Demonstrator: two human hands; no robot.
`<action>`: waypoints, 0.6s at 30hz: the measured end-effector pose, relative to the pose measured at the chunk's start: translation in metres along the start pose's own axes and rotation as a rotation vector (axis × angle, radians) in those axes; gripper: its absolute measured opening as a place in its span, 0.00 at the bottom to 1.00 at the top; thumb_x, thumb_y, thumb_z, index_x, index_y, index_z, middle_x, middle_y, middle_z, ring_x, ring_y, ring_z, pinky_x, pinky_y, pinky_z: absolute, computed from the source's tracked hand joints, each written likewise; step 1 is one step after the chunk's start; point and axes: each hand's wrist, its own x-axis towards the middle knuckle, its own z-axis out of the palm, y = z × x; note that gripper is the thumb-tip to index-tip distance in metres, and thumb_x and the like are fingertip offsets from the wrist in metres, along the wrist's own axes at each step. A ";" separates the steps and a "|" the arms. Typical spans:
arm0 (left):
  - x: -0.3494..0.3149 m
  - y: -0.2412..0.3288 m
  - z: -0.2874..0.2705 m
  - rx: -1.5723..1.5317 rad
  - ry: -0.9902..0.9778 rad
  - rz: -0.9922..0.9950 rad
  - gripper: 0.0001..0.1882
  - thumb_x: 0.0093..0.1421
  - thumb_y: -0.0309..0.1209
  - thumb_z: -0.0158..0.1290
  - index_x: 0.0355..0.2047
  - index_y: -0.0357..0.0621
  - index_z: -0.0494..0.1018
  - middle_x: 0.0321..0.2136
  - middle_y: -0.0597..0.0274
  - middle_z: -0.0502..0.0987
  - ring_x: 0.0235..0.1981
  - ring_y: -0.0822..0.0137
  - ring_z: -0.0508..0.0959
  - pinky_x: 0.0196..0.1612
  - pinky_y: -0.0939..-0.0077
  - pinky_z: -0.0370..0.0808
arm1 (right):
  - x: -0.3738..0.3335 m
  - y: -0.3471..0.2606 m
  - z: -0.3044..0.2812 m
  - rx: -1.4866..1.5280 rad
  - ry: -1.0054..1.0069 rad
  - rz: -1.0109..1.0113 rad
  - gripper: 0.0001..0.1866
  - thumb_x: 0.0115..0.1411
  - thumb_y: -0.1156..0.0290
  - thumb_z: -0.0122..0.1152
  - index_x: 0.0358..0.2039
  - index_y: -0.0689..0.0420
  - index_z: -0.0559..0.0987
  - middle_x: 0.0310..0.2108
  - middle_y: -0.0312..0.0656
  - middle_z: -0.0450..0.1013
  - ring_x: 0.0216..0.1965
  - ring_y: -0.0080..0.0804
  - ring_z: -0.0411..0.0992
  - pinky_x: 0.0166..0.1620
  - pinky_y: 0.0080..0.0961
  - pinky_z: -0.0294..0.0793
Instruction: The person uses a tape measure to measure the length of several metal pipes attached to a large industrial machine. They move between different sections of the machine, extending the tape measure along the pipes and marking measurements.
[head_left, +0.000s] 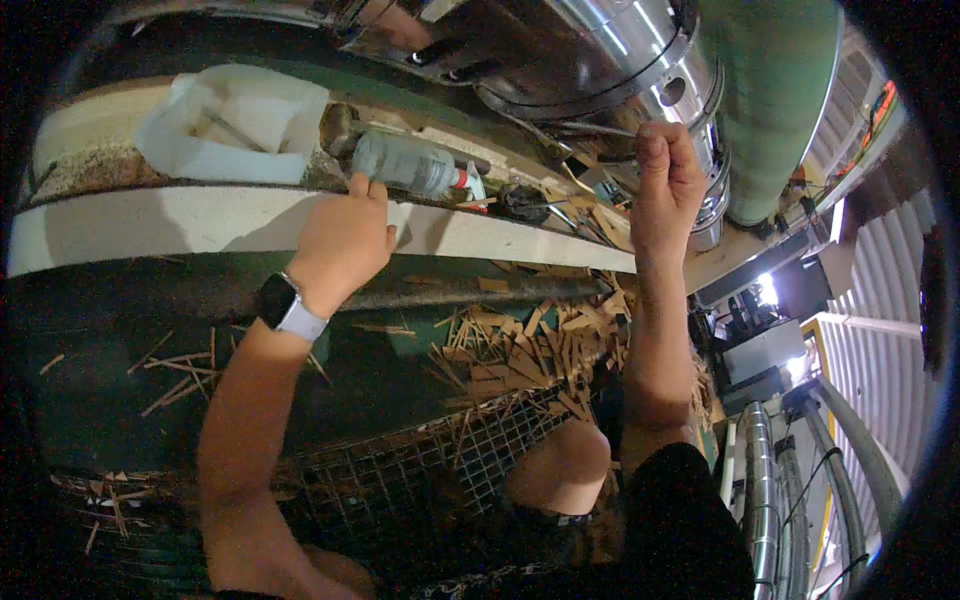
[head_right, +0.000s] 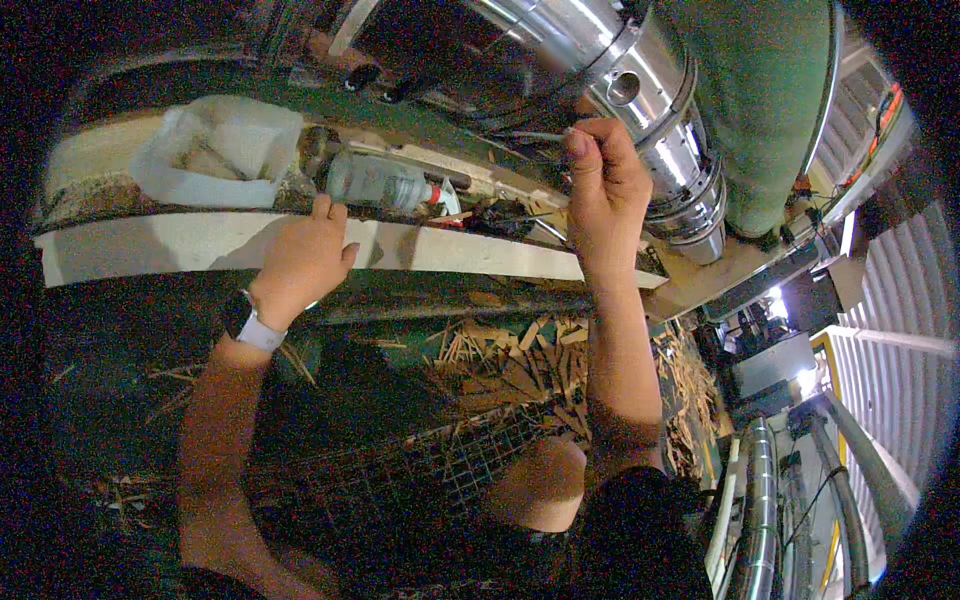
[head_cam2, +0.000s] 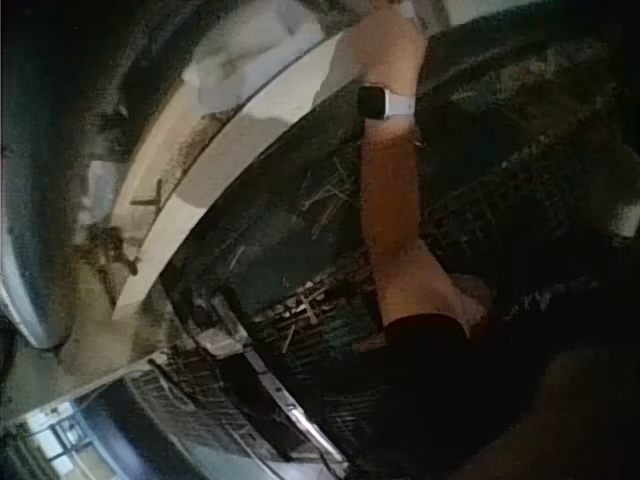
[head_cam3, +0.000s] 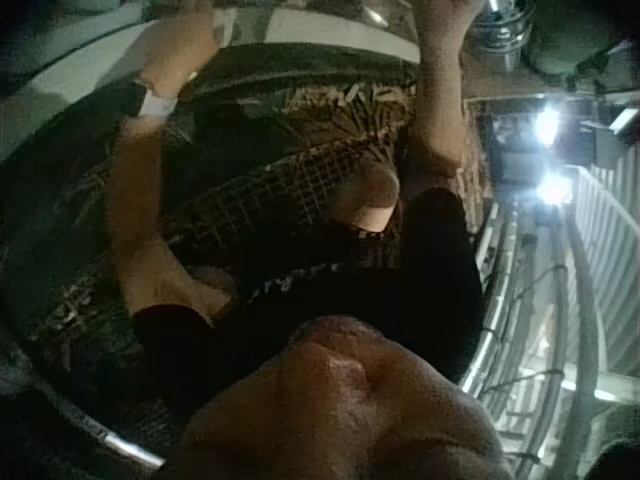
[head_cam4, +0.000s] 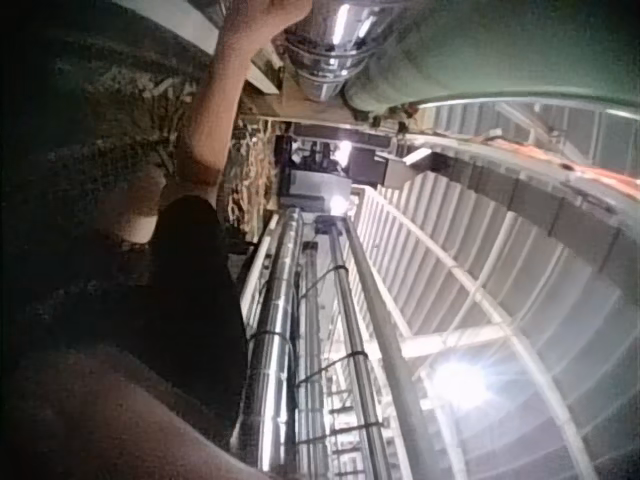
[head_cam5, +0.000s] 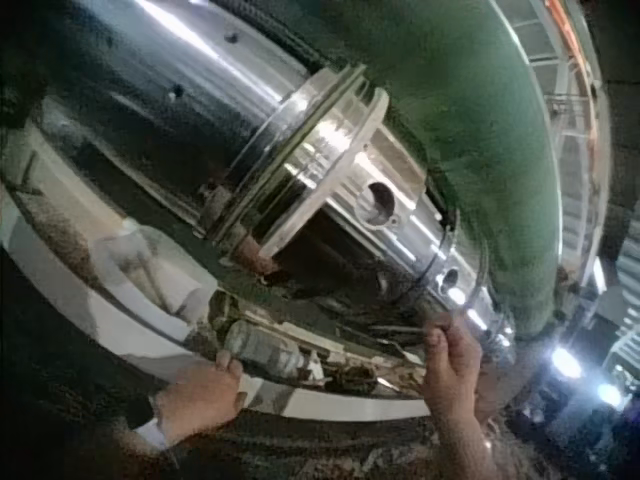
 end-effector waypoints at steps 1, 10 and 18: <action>0.000 0.002 0.002 0.016 -0.014 -0.001 0.18 0.49 0.36 0.52 0.35 0.35 0.64 0.37 0.46 0.68 0.28 0.50 0.75 0.31 0.60 0.72 | -0.002 -0.003 0.001 0.034 0.010 0.024 0.06 0.58 0.70 0.51 0.28 0.60 0.71 0.19 0.28 0.62 0.24 0.13 0.56 0.27 0.11 0.57; 0.001 0.001 -0.001 0.059 -0.026 -0.001 0.19 0.50 0.37 0.52 0.35 0.35 0.64 0.38 0.45 0.67 0.28 0.50 0.75 0.29 0.60 0.72 | -0.012 0.010 0.005 0.334 -0.096 0.092 0.08 0.59 0.72 0.48 0.39 0.59 0.71 0.25 0.29 0.66 0.27 0.16 0.62 0.32 0.11 0.62; 0.003 0.009 -0.001 0.112 -0.052 0.012 0.20 0.50 0.37 0.52 0.38 0.35 0.63 0.40 0.45 0.67 0.29 0.50 0.74 0.31 0.62 0.72 | -0.014 0.029 0.014 -0.080 0.133 -0.250 0.03 0.55 0.77 0.50 0.30 0.60 0.73 0.27 0.41 0.68 0.26 0.32 0.67 0.34 0.22 0.66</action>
